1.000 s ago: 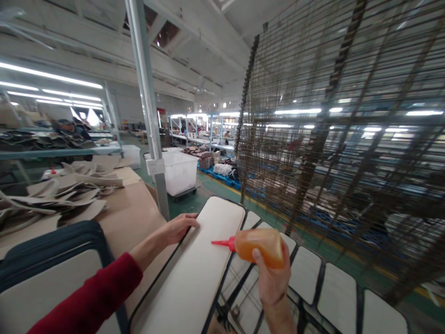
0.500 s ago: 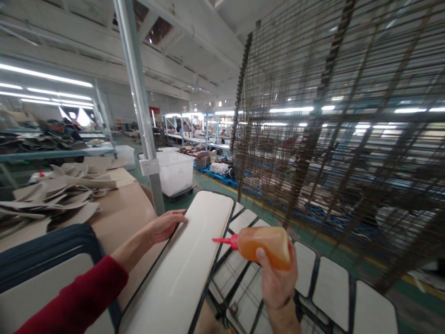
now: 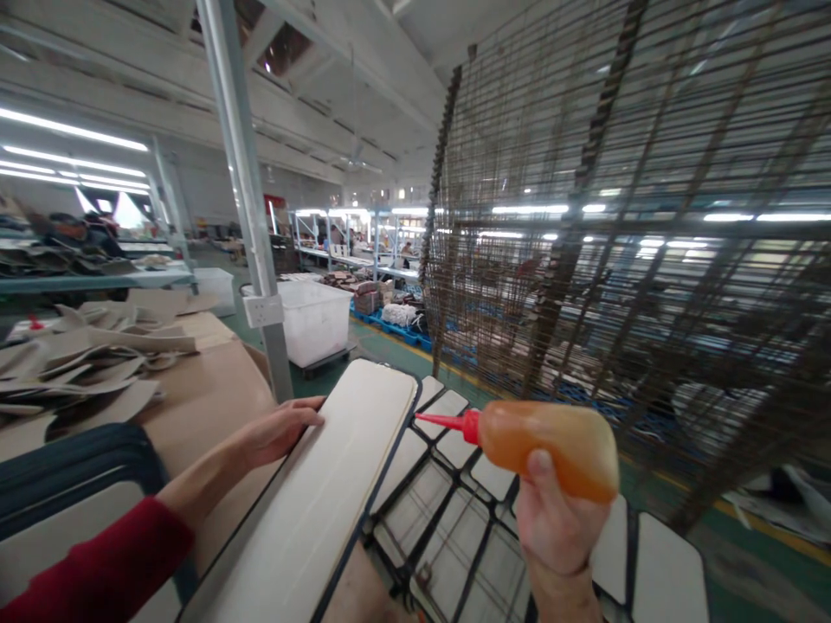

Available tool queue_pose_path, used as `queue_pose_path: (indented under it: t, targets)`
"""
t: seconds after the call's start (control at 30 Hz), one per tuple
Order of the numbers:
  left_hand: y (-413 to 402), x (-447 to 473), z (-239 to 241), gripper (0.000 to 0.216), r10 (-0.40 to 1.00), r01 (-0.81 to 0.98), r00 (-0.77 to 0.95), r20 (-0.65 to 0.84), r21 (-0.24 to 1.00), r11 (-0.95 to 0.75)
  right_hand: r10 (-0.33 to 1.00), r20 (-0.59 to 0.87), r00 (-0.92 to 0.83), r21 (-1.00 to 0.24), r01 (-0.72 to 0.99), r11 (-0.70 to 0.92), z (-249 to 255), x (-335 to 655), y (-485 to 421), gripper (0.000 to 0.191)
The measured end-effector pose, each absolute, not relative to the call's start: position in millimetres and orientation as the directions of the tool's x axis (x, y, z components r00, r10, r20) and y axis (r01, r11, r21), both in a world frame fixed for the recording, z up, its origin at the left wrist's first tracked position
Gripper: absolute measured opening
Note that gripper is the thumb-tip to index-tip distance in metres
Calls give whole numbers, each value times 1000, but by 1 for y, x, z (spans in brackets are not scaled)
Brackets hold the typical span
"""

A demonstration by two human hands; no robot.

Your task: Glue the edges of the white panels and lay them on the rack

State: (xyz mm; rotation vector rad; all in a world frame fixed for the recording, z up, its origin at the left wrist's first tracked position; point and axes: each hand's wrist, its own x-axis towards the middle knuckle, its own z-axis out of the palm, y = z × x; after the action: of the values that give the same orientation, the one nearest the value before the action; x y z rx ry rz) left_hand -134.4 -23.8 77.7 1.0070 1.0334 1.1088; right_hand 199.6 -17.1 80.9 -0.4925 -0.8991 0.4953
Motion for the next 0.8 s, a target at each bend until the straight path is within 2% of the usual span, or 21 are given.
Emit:
queue_pose_path:
  t: [0.1, 0.23, 0.37, 0.53, 0.8]
  targets:
    - [-27, -132, 80, 41, 974, -181, 193, -115, 972, 151, 560, 596, 576, -532, -240, 812, 91, 192, -13, 42]
    - [-30, -130, 82, 43, 968, -163, 232, -92, 978, 132, 534, 593, 603, -527, -212, 823, 91, 194, -11, 51]
    - [-33, -128, 85, 42, 967, -129, 243, -74, 986, 108, 524, 646, 555, -544, -147, 826, 97, 201, -15, 40]
    - [-38, -131, 90, 44, 955, -67, 286, -78, 993, 102, 596, 612, 520, -576, -224, 786, 106, 213, -17, 39]
    - [-42, -137, 98, 43, 929, -25, 357, -95, 993, 111, 674, 637, 375, -644, -222, 732, 102, 234, -7, 41]
